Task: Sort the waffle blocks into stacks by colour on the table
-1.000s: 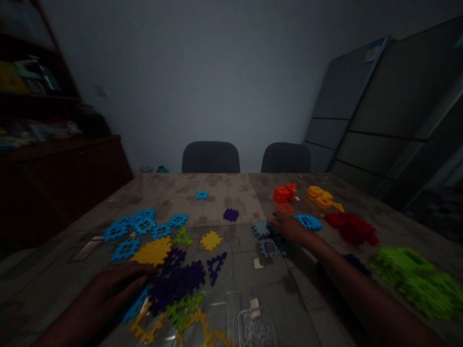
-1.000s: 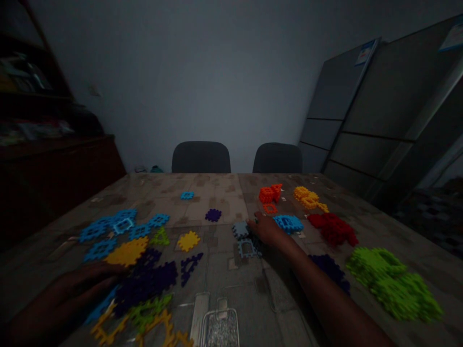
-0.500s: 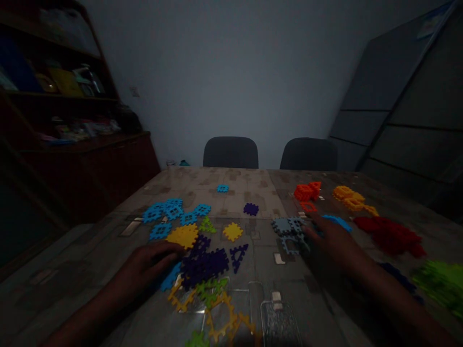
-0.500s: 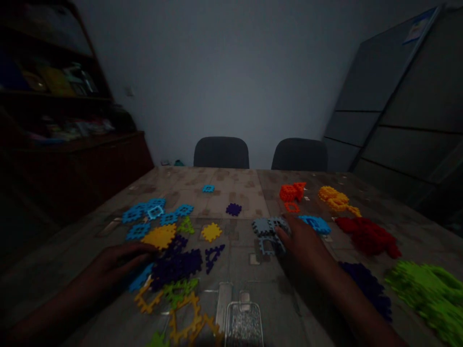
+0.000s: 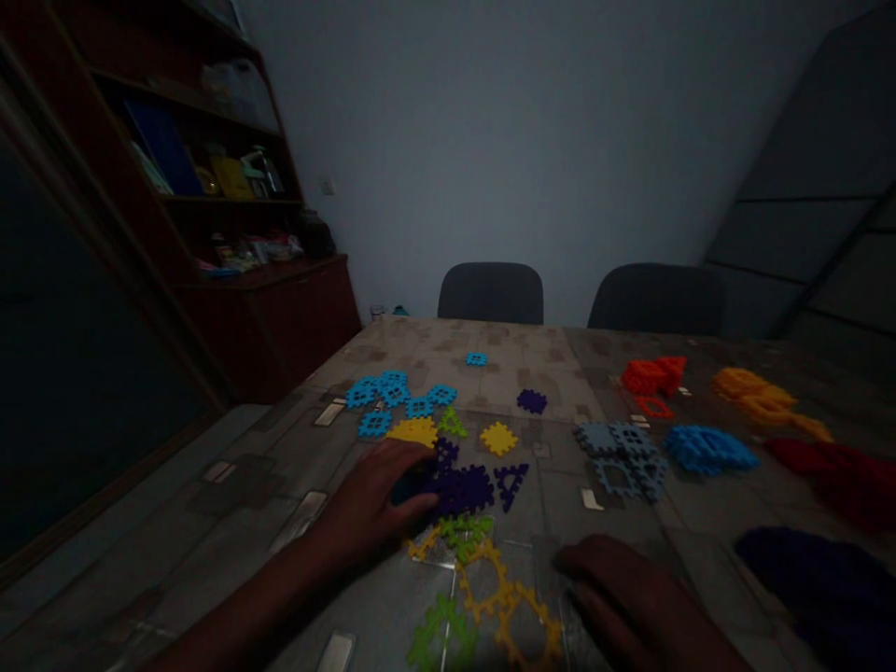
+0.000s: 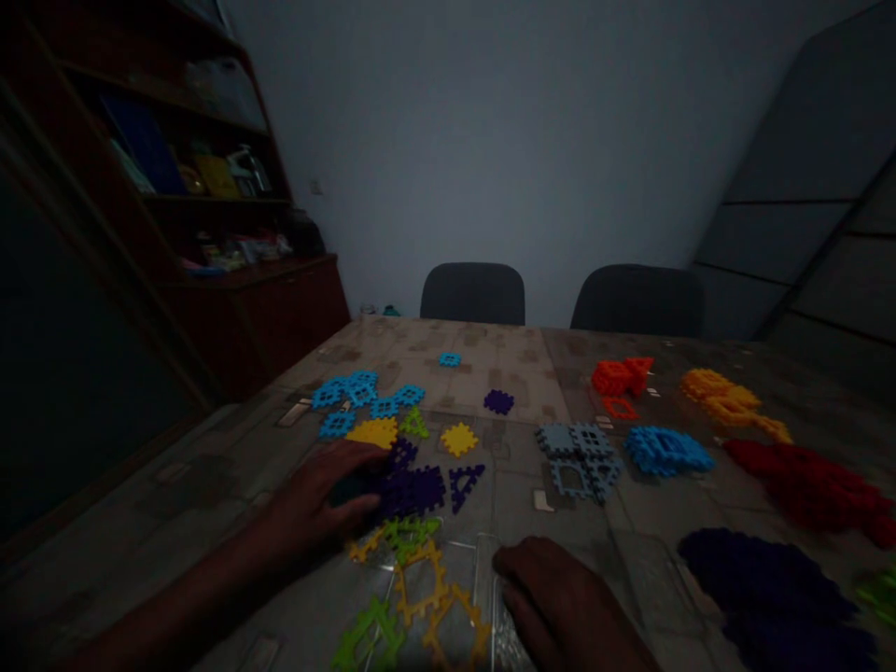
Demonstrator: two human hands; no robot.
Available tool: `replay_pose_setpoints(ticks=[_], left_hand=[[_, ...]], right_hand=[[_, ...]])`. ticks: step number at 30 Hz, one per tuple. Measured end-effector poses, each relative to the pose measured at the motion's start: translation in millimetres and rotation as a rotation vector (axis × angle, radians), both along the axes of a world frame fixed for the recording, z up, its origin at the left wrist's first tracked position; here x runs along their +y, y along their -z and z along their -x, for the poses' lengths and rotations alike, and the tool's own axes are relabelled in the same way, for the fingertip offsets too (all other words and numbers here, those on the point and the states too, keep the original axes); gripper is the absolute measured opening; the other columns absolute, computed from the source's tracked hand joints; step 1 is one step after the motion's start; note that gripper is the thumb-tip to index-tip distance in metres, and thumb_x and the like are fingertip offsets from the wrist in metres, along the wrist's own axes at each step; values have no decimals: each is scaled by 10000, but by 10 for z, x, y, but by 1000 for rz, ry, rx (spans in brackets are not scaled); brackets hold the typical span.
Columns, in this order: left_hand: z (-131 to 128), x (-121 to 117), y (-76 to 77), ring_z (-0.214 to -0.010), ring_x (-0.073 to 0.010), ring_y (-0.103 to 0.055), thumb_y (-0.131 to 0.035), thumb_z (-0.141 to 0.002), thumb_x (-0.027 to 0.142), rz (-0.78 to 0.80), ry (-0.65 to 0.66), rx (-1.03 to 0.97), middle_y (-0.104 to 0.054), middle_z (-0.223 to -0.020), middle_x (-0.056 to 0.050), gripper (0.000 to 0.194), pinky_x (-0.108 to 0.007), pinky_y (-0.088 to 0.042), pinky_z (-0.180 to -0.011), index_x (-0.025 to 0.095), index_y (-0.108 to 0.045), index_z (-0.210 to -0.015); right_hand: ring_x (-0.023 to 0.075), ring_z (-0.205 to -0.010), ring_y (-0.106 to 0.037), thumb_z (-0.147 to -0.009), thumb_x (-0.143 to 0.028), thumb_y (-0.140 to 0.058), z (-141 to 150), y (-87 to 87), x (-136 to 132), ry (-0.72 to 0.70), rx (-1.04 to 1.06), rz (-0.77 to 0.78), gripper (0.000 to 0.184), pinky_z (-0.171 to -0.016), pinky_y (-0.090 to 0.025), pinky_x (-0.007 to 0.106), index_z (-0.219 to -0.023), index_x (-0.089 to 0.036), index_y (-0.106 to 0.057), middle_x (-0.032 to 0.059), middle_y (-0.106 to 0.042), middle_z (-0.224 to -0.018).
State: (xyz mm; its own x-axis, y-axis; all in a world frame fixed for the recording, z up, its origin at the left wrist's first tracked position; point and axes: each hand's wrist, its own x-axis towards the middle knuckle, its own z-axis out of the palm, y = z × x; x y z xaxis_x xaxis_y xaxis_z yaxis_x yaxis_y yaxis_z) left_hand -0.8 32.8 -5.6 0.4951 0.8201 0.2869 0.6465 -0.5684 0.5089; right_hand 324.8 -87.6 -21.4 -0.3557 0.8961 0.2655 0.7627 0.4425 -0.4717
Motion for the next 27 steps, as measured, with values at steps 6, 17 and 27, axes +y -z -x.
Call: replay_pose_setpoints(ticks=[6, 17, 27], left_hand=[[-129, -114, 84, -1126, -305, -591, -727, -804, 387, 73, 88, 51, -664, -1233, -92, 530, -483, -446, -1009, 263, -579, -1297], [-299, -326, 59, -1305, -311, -492, -702, -829, 302, 193, 167, 26, -508, -1460, -71, 688, -478, -413, -1085, 344, -406, -1449], [-958, -125, -46, -1398, -265, -381, -605, -913, 216, 120, 442, 35, -430, -1523, -76, 544, -475, -300, -1164, 295, -441, -1426]], right_hand=[[210, -886, -704, -938, -213, -456, 7, 58, 2, -68, -2, -18, 257, -763, -597, 331, -1112, -263, -638, 70, -729, -984], [223, -949, -690, -947, -223, -421, -8, 59, -31, 6, 19, 18, 297, -835, -575, 366, -1147, -215, -640, 95, -722, -1041], [266, -1109, -641, -950, -296, -457, -320, 126, -6, 220, 24, 108, 325, -975, -508, 455, -1204, -206, -639, 124, -676, -1220]])
